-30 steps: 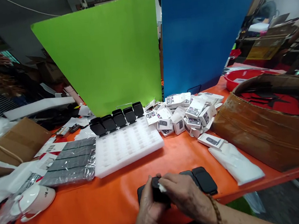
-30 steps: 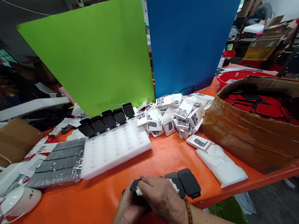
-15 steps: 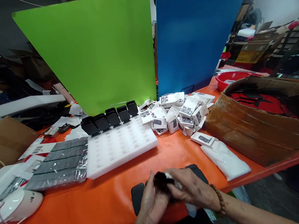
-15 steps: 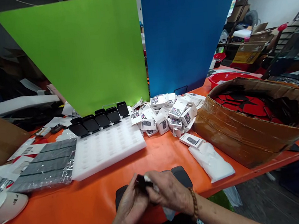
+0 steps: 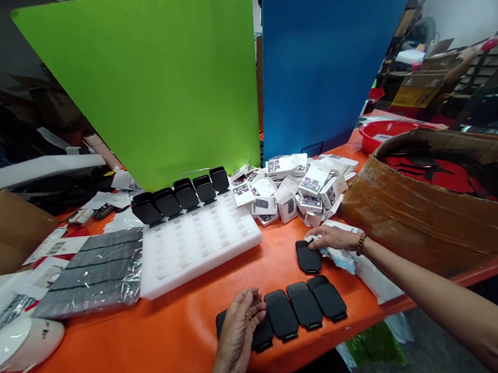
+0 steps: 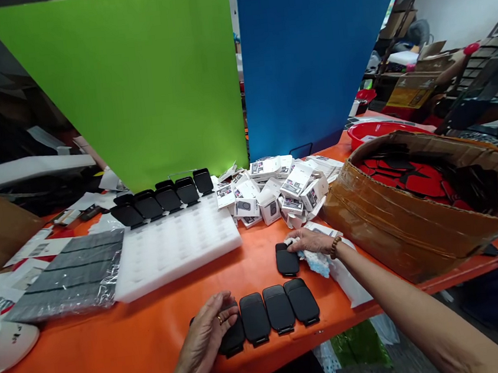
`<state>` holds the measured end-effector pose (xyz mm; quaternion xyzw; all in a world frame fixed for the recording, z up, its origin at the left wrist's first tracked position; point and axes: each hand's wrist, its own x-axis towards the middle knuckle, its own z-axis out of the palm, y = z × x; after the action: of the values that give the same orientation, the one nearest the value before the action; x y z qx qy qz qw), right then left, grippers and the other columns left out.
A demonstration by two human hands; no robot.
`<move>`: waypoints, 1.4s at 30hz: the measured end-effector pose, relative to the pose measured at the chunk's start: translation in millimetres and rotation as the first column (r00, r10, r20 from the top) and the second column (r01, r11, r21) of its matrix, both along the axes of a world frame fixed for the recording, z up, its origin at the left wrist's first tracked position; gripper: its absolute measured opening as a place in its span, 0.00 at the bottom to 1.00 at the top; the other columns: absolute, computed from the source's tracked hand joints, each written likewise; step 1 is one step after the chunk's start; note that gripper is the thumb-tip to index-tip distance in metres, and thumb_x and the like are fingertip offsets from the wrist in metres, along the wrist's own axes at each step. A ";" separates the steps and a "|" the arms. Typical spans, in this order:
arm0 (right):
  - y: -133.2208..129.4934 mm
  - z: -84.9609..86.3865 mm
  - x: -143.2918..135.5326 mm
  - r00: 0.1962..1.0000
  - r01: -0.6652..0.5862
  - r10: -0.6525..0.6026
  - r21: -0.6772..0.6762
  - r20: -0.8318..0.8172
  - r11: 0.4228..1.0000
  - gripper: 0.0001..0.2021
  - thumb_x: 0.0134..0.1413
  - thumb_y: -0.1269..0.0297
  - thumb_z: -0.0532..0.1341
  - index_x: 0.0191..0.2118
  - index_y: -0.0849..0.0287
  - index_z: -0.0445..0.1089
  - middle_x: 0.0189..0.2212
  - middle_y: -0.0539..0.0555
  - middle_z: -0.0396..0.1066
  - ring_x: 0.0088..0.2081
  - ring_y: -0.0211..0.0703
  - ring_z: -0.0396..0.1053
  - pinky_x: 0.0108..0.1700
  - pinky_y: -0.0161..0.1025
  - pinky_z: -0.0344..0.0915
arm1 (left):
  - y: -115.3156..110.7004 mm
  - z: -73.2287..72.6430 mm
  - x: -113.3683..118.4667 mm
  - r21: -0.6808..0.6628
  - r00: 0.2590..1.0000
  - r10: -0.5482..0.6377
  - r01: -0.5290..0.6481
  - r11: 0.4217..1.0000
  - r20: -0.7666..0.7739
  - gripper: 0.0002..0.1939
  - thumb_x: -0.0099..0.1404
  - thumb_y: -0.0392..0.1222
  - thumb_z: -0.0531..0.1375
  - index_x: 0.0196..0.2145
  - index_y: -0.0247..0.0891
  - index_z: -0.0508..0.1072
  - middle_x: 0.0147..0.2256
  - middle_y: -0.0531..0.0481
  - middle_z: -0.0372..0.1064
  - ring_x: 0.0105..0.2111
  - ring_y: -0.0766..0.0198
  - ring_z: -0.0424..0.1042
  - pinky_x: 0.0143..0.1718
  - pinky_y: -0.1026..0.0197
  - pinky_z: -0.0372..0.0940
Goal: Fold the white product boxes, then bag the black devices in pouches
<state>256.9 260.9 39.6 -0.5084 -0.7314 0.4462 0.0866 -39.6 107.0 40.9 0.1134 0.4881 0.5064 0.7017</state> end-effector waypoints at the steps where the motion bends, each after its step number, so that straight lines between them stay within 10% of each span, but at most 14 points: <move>1: 2.1 -2.3 0.5 0.999 0.009 -0.010 0.029 0.051 1.000 0.11 0.43 0.59 0.62 0.31 0.61 0.72 0.25 0.51 0.69 0.28 0.42 0.65 0.30 0.34 0.59 | 0.9 0.3 -3.1 0.008 0.999 -0.001 0.001 1.000 -0.036 0.19 0.46 0.49 0.72 0.32 0.34 0.77 0.36 0.45 0.73 0.33 0.62 0.73 0.37 0.62 0.66; 5: 2.1 -0.8 -8.1 0.973 0.049 -0.099 0.229 0.210 0.972 0.07 0.45 0.66 0.62 0.32 0.61 0.72 0.29 0.55 0.71 0.32 0.46 0.67 0.33 0.36 0.57 | 10.4 7.4 -14.6 0.091 0.944 0.057 -0.028 0.995 -0.324 0.14 0.51 0.45 0.69 0.33 0.35 0.76 0.36 0.47 0.70 0.34 0.61 0.71 0.38 0.62 0.65; 12: 21.1 58.3 -93.5 0.971 -0.051 -0.092 0.564 0.222 0.824 0.09 0.55 0.64 0.57 0.39 0.58 0.73 0.32 0.55 0.74 0.36 0.47 0.69 0.37 0.36 0.58 | 43.6 17.9 -40.1 0.429 0.558 0.341 0.030 0.903 -0.757 0.13 0.52 0.31 0.65 0.36 0.43 0.76 0.54 0.43 0.66 0.62 0.49 0.52 0.63 0.51 0.41; 18: 93.6 106.5 -204.3 0.982 -0.073 -0.067 0.673 0.179 0.736 0.12 0.58 0.65 0.57 0.47 0.59 0.70 0.45 0.58 0.73 0.45 0.47 0.69 0.44 0.37 0.60 | 59.7 -13.3 -66.7 0.329 0.263 0.261 0.260 0.908 -0.929 0.20 0.55 0.34 0.62 0.47 0.43 0.75 0.58 0.39 0.62 0.65 0.42 0.42 0.63 0.40 0.28; 24: 136.4 97.6 -279.0 0.986 -0.092 -0.019 0.642 0.163 0.762 0.12 0.51 0.72 0.62 0.44 0.61 0.73 0.41 0.60 0.76 0.43 0.49 0.71 0.43 0.39 0.63 | 53.8 -19.2 -74.4 0.255 0.156 0.212 0.350 0.901 -0.965 0.24 0.56 0.33 0.60 0.52 0.45 0.72 0.59 0.41 0.61 0.64 0.41 0.45 0.63 0.39 0.29; 28: 140.6 100.5 -287.0 0.997 -0.012 -0.035 0.614 0.064 0.789 0.09 0.50 0.73 0.62 0.39 0.61 0.75 0.37 0.58 0.77 0.40 0.47 0.71 0.41 0.39 0.65 | 53.0 -16.4 -72.0 0.246 0.195 0.189 0.328 0.912 -0.962 0.27 0.53 0.31 0.62 0.51 0.45 0.72 0.60 0.44 0.59 0.65 0.41 0.44 0.63 0.40 0.28; 33: 141.9 145.3 -251.0 0.985 0.159 -0.087 0.586 -0.148 0.795 0.15 0.58 0.63 0.55 0.47 0.62 0.72 0.41 0.57 0.74 0.38 0.41 0.70 0.36 0.35 0.66 | 55.2 -10.1 -71.0 0.302 0.321 0.208 0.280 0.911 -0.924 0.27 0.50 0.29 0.64 0.49 0.43 0.74 0.60 0.42 0.60 0.65 0.42 0.43 0.63 0.41 0.24; 37: 114.8 163.1 -211.1 0.975 0.132 -0.031 0.460 -0.221 0.878 0.09 0.48 0.64 0.62 0.34 0.63 0.75 0.25 0.52 0.73 0.28 0.39 0.67 0.29 0.34 0.62 | 54.0 7.8 -69.8 0.409 0.577 0.304 0.057 0.911 -0.758 0.15 0.54 0.37 0.66 0.41 0.42 0.78 0.56 0.42 0.66 0.63 0.46 0.51 0.65 0.47 0.31; 42: 44.4 118.6 -186.8 0.883 -0.044 0.014 -0.054 -0.469 0.998 0.08 0.39 0.64 0.66 0.27 0.63 0.71 0.23 0.50 0.70 0.26 0.38 0.66 0.30 0.35 0.63 | 40.6 35.6 -47.7 0.290 0.987 0.111 -0.073 0.954 -0.116 0.23 0.65 0.56 0.54 0.44 0.34 0.75 0.45 0.39 0.73 0.48 0.51 0.70 0.52 0.53 0.61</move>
<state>70.1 305.4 158.2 -0.3772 -0.6819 0.5798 0.2378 -87.3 147.6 76.4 0.2234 0.4597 0.5950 0.6203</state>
